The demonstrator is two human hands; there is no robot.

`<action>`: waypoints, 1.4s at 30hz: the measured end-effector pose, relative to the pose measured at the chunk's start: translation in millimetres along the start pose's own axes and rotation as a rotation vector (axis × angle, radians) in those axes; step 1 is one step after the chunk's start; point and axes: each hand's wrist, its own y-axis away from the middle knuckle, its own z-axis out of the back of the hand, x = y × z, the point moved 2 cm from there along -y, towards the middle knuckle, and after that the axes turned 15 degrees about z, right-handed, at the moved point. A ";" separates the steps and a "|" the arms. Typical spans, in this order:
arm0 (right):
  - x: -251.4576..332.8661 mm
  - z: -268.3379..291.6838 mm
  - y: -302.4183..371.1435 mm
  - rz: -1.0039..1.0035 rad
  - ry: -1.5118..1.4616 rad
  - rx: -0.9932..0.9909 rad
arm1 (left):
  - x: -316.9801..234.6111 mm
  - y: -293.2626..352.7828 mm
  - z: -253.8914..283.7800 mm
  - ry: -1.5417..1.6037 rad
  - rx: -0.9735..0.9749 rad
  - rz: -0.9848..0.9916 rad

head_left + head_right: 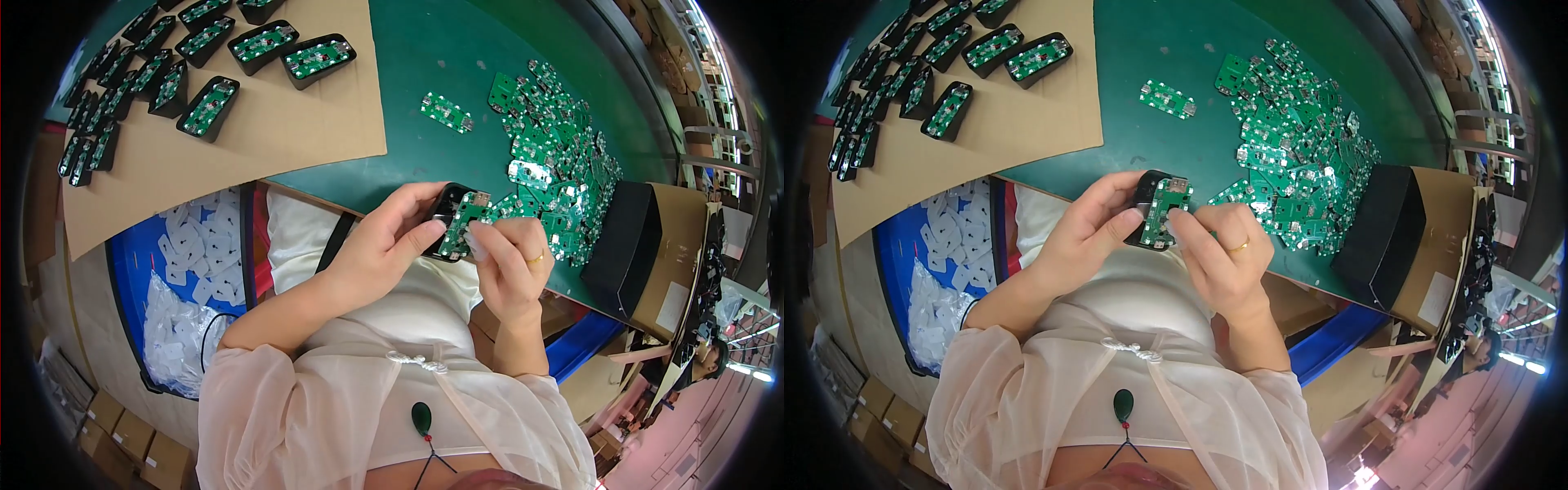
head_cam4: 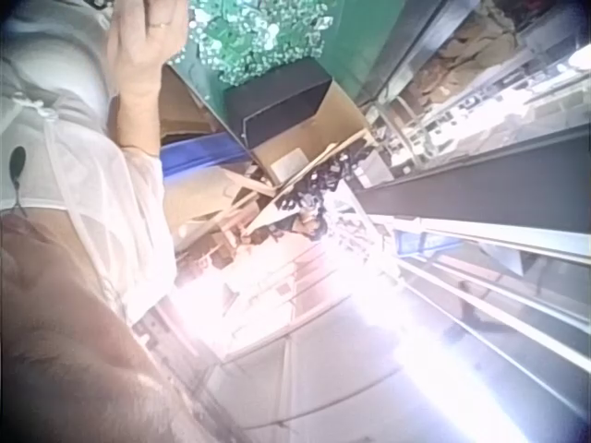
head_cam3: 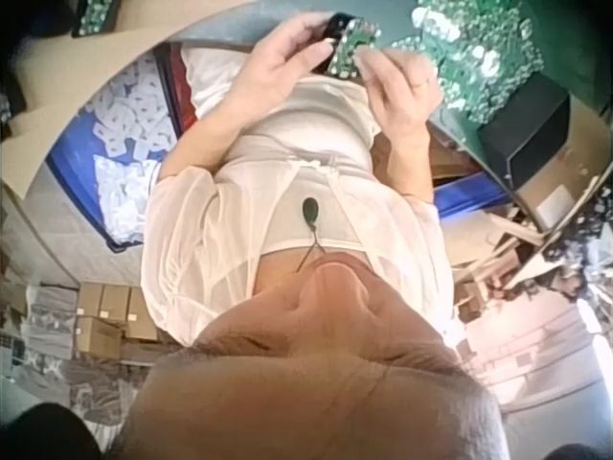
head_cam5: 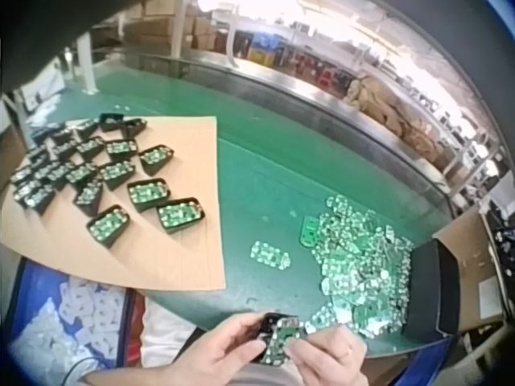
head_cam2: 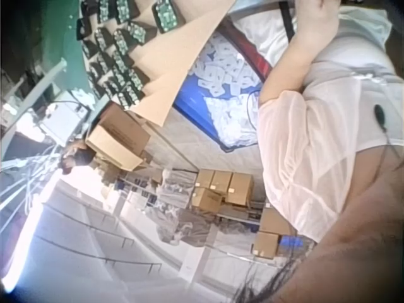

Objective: The person assembles circuit board components into small black plastic housings by hand.

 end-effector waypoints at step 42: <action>3.4 -30.2 -15.8 -0.295 -0.735 -0.189 | -34.3 9.0 -0.4 -0.532 -0.304 -0.568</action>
